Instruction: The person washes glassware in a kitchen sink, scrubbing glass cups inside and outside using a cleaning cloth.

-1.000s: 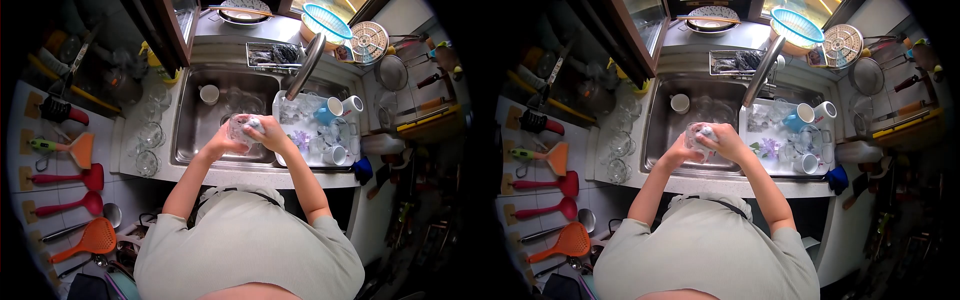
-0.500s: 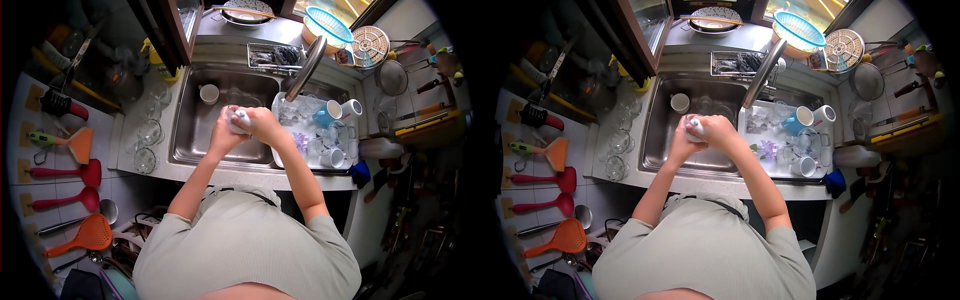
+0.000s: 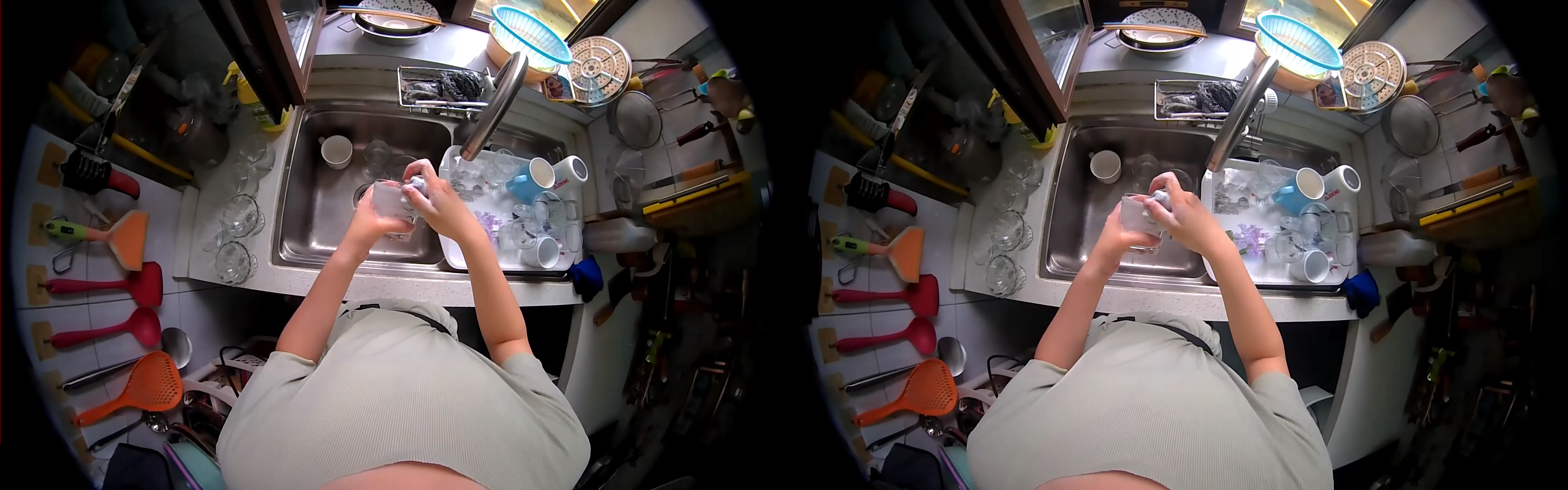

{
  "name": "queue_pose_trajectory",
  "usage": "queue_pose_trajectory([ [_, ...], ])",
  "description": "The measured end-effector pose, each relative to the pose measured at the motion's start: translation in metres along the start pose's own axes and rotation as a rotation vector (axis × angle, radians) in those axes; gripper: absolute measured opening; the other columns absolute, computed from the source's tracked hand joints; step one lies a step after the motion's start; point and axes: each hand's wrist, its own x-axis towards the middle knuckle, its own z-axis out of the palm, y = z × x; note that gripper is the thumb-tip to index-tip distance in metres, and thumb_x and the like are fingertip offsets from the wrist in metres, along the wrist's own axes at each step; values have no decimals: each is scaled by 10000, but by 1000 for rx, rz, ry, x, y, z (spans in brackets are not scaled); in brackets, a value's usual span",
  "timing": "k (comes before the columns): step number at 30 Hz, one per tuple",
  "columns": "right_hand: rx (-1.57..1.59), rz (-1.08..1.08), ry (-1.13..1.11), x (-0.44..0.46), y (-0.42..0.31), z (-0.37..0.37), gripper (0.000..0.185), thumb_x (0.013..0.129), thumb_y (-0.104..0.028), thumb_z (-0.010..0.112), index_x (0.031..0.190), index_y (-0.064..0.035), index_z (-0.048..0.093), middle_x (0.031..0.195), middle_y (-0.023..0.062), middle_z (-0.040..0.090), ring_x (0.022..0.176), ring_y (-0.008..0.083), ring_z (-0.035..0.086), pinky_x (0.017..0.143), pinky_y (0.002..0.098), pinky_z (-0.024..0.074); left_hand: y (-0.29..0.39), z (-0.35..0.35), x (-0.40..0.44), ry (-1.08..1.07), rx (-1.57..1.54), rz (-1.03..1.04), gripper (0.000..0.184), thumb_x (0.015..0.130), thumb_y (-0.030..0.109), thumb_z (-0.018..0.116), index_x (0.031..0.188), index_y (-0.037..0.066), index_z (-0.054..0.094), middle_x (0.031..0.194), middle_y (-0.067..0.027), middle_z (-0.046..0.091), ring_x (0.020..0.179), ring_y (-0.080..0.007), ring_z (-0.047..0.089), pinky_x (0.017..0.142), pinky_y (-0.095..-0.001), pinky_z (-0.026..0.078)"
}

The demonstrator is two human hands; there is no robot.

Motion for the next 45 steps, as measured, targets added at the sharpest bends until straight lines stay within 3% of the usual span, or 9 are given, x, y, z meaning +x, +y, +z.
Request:
queue_pose_trajectory([
  [6,-426,-509,383,8,8,25,263,868,-211,418,738,-19,541,721,118,604,652,295,562,580,360,439,3,12,3,266,612,288,690,512,141,773,1097,69,415,914,-112,593,846,-252,590,724,-340,472],
  [10,-769,-332,503,18,-6,46,241,832,-164,447,627,-72,534,583,74,563,504,269,549,489,352,434,8,21,3,390,700,447,528,633,89,701,1089,67,435,909,-83,602,849,-223,592,734,-325,476],
  [13,-729,-353,379,20,-6,33,268,853,-179,428,634,-67,532,584,86,564,511,280,549,483,354,436,2,-1,9,104,290,195,499,606,98,665,1065,65,472,923,-85,601,824,-255,598,706,-340,473],
  [17,504,247,76,18,7,14,326,889,-265,388,681,-28,471,548,131,506,483,292,511,469,353,430,18,-15,-5,-465,-816,-432,517,515,10,658,1009,55,510,921,-61,583,825,-181,585,708,-295,462],
  [23,-717,-361,338,20,4,35,308,851,-246,440,640,-53,555,574,108,567,513,276,548,484,338,443,2,7,4,241,465,191,611,531,44,740,1071,50,455,952,-67,583,850,-222,578,742,-315,461],
  [27,-573,-209,291,22,0,30,306,846,-230,443,630,-49,561,601,125,577,519,302,543,494,345,440,-7,-5,6,-55,63,144,598,597,220,692,1111,40,445,983,-98,562,819,-210,579,641,-295,491],
  [30,491,111,209,18,7,24,405,879,-312,419,591,-36,488,502,9,461,452,99,448,432,293,368,0,-11,-2,-502,-814,-187,632,720,465,508,1147,7,428,975,-199,540,729,-273,586,457,-253,507],
  [37,510,117,229,18,14,22,415,877,-333,434,569,-57,451,507,-38,393,459,50,336,407,250,304,13,-11,-8,-398,-667,-348,616,727,394,598,1174,25,390,978,-170,546,806,-265,586,590,-325,535],
  [45,-753,164,228,24,-30,39,369,825,-405,456,703,-120,656,630,121,603,632,302,596,570,371,482,-22,2,2,-164,-169,37,561,595,31,702,1106,57,471,985,-63,561,922,-175,557,720,-323,492],
])
